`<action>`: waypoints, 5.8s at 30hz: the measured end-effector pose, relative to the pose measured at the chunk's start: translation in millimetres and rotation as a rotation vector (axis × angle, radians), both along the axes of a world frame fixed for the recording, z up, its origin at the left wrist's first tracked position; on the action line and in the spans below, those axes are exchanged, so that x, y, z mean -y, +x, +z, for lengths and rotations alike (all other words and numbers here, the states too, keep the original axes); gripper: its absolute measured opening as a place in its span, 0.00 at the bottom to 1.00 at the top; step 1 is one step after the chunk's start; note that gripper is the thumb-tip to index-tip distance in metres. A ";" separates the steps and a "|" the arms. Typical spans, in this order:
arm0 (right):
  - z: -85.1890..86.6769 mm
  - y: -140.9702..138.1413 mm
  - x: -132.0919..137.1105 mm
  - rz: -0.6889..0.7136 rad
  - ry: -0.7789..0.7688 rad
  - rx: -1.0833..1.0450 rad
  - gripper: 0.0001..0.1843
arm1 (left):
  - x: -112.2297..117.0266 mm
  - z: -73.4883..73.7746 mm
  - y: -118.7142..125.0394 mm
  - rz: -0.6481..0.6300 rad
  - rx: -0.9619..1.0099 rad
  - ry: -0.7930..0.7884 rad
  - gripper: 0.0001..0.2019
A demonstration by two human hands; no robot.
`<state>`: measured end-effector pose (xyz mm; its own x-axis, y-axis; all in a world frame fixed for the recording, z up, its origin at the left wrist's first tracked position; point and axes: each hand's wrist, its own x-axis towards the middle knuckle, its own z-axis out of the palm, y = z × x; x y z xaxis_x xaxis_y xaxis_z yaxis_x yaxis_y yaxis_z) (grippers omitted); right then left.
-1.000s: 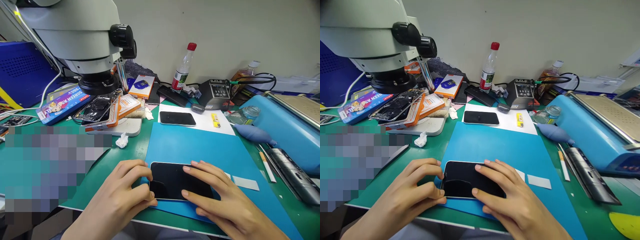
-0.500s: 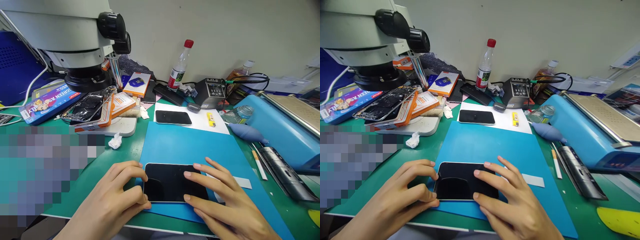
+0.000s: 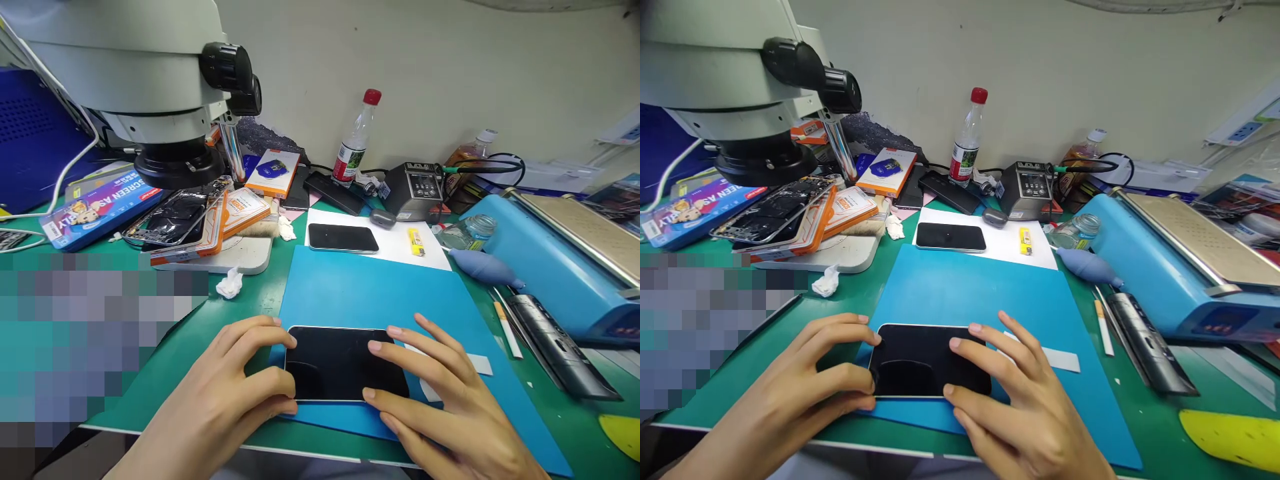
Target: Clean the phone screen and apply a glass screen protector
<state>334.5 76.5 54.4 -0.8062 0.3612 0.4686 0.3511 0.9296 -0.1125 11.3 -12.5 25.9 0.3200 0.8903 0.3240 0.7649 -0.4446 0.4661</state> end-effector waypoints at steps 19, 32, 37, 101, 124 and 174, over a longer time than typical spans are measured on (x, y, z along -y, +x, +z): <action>-6.2 1.3 4.9 -0.162 -0.202 -0.040 0.22 | 3.1 1.1 0.7 -0.024 0.028 -0.027 0.08; -10.8 4.6 5.8 -0.502 -0.841 0.000 0.39 | 5.4 -5.3 3.5 -0.021 -0.018 0.290 0.08; -9.7 3.9 3.2 -0.505 -0.817 -0.003 0.39 | 6.4 -4.8 1.4 0.003 0.068 0.082 0.08; -15.7 -31.3 9.4 -0.742 -0.409 -0.491 0.15 | -5.8 -5.2 -3.2 0.250 0.326 -0.408 0.35; -11.0 -37.4 36.9 -0.512 -0.669 -0.731 0.24 | -3.5 -23.4 -21.5 0.160 -0.011 -0.180 0.35; -8.3 -52.4 -6.8 -0.817 -0.685 -0.350 0.16 | -14.2 -12.1 3.3 0.149 -0.095 -0.044 0.34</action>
